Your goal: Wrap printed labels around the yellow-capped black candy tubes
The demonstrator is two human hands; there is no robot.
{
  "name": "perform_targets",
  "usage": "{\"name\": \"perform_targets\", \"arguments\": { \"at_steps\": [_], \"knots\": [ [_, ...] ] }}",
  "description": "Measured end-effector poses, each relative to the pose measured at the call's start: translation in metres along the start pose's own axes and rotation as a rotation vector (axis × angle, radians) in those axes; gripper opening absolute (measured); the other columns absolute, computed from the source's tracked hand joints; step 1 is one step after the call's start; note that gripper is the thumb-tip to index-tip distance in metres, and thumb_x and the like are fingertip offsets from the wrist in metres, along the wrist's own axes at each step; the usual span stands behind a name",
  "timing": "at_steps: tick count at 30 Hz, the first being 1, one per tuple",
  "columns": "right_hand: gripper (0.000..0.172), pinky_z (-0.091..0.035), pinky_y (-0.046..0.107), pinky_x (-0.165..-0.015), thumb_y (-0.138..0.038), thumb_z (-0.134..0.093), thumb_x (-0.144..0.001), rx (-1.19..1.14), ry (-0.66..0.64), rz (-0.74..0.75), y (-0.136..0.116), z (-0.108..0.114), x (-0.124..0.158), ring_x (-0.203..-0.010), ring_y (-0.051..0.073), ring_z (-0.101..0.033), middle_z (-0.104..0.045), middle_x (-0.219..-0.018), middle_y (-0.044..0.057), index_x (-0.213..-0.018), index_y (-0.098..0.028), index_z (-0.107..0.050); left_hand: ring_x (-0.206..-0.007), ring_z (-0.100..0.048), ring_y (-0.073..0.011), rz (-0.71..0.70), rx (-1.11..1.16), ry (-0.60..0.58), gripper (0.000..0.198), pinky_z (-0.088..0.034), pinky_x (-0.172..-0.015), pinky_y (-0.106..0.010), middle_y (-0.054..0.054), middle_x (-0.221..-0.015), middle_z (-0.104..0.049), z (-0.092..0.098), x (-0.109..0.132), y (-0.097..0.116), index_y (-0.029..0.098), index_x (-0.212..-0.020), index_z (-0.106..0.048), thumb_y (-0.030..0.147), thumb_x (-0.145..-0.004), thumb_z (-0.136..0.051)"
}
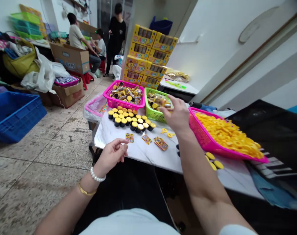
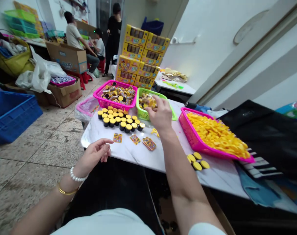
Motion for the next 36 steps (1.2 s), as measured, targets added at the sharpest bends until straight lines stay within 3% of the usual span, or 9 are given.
{"name": "perform_targets", "arguments": {
  "at_steps": [2, 5, 8, 12, 17, 23, 29, 32, 36],
  "knots": [
    [0.025, -0.056, 0.038, -0.079, -0.028, -0.068, -0.085, 0.087, -0.007, 0.008, 0.010, 0.006, 0.008, -0.068, 0.017, -0.065, -0.072, -0.107, 0.011, -0.107, -0.020, -0.076, -0.046, -0.052, -0.0067, -0.024, -0.101, 0.016, 0.056, -0.039, -0.045, -0.017, 0.001, -0.064, -0.062, 0.000, 0.006, -0.002, 0.011, -0.103, -0.067, 0.061, -0.078, -0.072],
    [0.020, -0.052, 0.031, -0.074, -0.032, -0.063, -0.091, 0.046, -0.284, 0.090, 0.001, -0.002, 0.064, -0.071, 0.018, -0.067, -0.073, -0.083, 0.006, -0.085, -0.022, -0.079, -0.048, -0.053, -0.0089, -0.086, -0.273, 0.093, 0.040, -0.042, -0.046, -0.019, 0.000, -0.061, -0.062, -0.001, 0.015, -0.011, 0.013, -0.096, -0.072, 0.051, -0.084, -0.068],
    [0.018, -0.050, 0.028, -0.074, -0.028, -0.063, -0.093, 0.020, -0.509, 0.028, -0.023, -0.024, 0.113, -0.079, 0.018, -0.070, -0.076, -0.086, 0.005, -0.096, -0.023, -0.079, -0.052, -0.055, -0.0105, -0.218, -0.422, 0.203, 0.028, -0.043, -0.048, -0.019, 0.000, -0.060, -0.063, -0.003, 0.019, -0.014, 0.016, -0.089, -0.075, 0.042, -0.086, -0.067],
    [0.015, -0.044, 0.030, -0.071, -0.032, -0.065, -0.092, 0.141, -0.703, -0.046, -0.045, -0.061, 0.118, -0.085, 0.022, -0.071, -0.079, -0.092, 0.005, -0.096, -0.025, -0.077, -0.047, -0.053, -0.0093, -0.270, -0.439, 0.290, 0.026, -0.042, -0.046, -0.019, 0.001, -0.057, -0.062, -0.003, 0.015, -0.005, 0.017, -0.085, -0.074, 0.041, -0.087, -0.066],
    [0.015, -0.040, 0.029, -0.069, -0.028, -0.059, -0.096, 0.163, -0.670, -0.080, -0.044, -0.080, 0.109, -0.082, 0.022, -0.071, -0.079, -0.089, 0.006, -0.092, -0.022, -0.073, -0.035, -0.048, -0.0069, -0.110, -0.292, 0.352, 0.036, -0.034, -0.037, -0.018, 0.002, -0.055, -0.061, 0.009, 0.004, -0.003, 0.015, -0.080, -0.068, 0.051, -0.082, -0.068],
    [0.011, -0.041, 0.029, -0.068, -0.029, -0.064, -0.093, 0.144, -0.595, -0.097, -0.035, -0.083, 0.113, -0.078, 0.020, -0.069, -0.078, -0.089, 0.006, -0.098, -0.021, -0.070, -0.034, -0.048, -0.0062, -0.077, -0.222, 0.352, 0.041, -0.030, -0.035, -0.017, 0.002, -0.056, -0.061, 0.022, 0.000, 0.000, 0.015, -0.080, -0.066, 0.055, -0.075, -0.072],
    [0.015, -0.045, 0.027, -0.068, -0.028, -0.060, -0.093, 0.045, -0.505, 0.017, -0.040, -0.074, 0.127, -0.072, 0.018, -0.068, -0.075, -0.080, 0.005, -0.086, -0.020, -0.070, -0.037, -0.050, -0.0064, -0.092, -0.221, 0.366, 0.041, -0.034, -0.038, -0.018, 0.000, -0.062, -0.065, 0.019, 0.001, -0.004, 0.014, -0.082, -0.067, 0.055, -0.078, -0.071],
    [0.024, -0.046, 0.026, -0.066, -0.031, -0.053, -0.098, -0.070, -0.356, 0.156, -0.043, -0.064, 0.141, -0.066, 0.016, -0.066, -0.074, -0.077, 0.006, -0.087, -0.019, -0.070, -0.044, -0.054, -0.0073, -0.121, -0.222, 0.397, 0.039, -0.040, -0.044, -0.018, 0.000, -0.066, -0.067, 0.014, -0.001, -0.005, 0.014, -0.091, -0.068, 0.051, -0.079, -0.073],
    [0.024, -0.046, 0.029, -0.064, -0.030, -0.052, -0.098, 0.022, -0.298, 0.093, -0.037, -0.062, 0.140, -0.071, 0.019, -0.067, -0.074, -0.085, 0.008, -0.105, -0.018, -0.072, -0.041, -0.050, -0.0077, -0.095, -0.217, 0.414, 0.043, -0.038, -0.042, -0.019, 0.003, -0.060, -0.064, 0.012, -0.004, -0.006, 0.015, -0.098, -0.068, 0.052, -0.078, -0.074]
  ]
}}
Point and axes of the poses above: each hand's wrist, its own x-axis away from the middle knuckle, its own z-axis out of the back of the hand, y = z × x, the point moved 1 cm from there along -x, towards the middle knuckle
